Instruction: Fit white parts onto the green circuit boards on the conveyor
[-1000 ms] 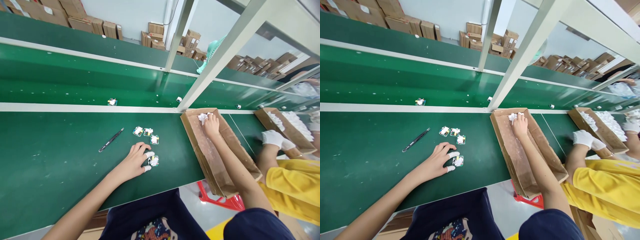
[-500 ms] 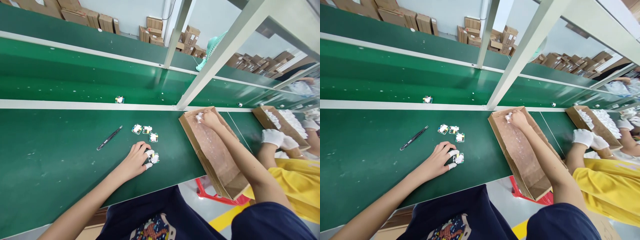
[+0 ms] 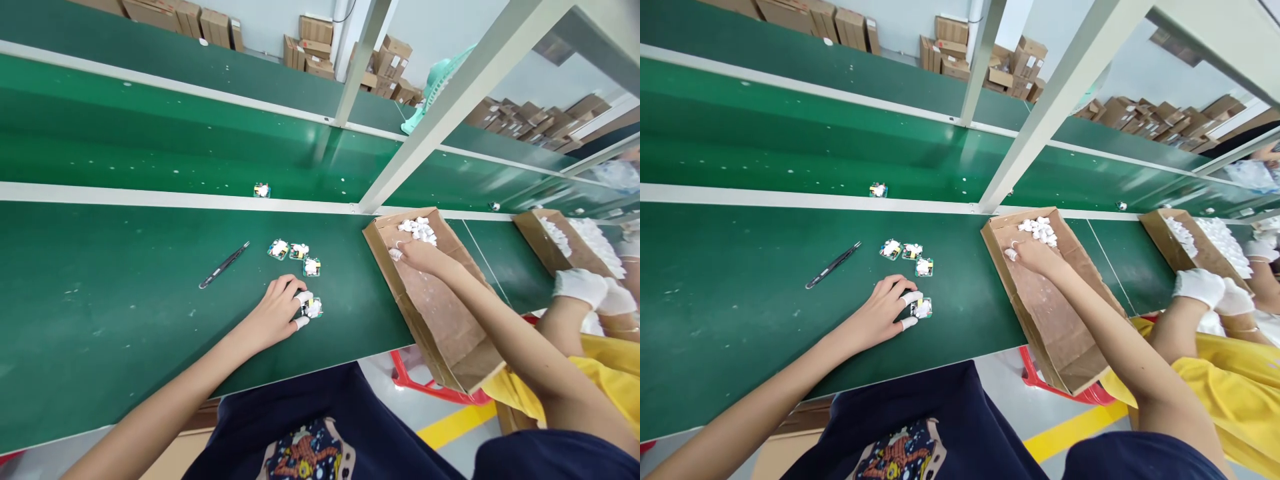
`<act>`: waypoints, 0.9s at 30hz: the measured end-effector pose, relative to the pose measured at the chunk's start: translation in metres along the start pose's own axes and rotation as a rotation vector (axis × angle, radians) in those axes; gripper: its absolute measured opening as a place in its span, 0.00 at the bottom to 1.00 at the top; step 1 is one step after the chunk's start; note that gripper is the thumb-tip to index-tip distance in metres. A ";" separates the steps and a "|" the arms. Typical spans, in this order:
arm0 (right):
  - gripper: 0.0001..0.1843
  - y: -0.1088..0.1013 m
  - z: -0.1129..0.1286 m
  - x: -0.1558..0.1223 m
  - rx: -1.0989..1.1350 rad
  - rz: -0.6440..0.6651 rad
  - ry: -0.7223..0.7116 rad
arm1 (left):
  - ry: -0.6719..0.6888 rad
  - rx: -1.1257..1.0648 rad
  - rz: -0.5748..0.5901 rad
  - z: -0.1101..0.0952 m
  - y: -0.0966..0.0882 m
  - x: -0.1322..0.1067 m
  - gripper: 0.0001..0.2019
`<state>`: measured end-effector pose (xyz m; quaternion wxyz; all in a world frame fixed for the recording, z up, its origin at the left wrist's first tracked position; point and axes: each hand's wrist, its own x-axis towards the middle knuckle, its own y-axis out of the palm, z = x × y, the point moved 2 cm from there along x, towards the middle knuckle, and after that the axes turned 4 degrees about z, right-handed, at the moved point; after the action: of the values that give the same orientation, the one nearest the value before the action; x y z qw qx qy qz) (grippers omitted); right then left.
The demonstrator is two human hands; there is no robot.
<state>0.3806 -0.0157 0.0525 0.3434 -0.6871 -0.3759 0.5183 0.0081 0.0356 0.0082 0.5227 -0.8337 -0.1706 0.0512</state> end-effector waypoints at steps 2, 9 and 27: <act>0.18 -0.007 -0.004 -0.003 0.056 0.047 -0.057 | -0.002 -0.003 0.006 0.000 0.000 0.000 0.12; 0.11 -0.043 0.046 -0.078 0.672 -0.382 -0.072 | -0.027 -0.048 0.001 -0.002 0.001 -0.001 0.17; 0.11 0.021 0.207 -0.070 0.996 -0.378 -0.201 | -0.050 -0.089 -0.037 -0.010 0.006 0.000 0.11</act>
<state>0.1707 -0.0694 0.0194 0.6770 -0.3089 -0.2329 0.6261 0.0125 0.0251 0.0073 0.4813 -0.8514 -0.2010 0.0547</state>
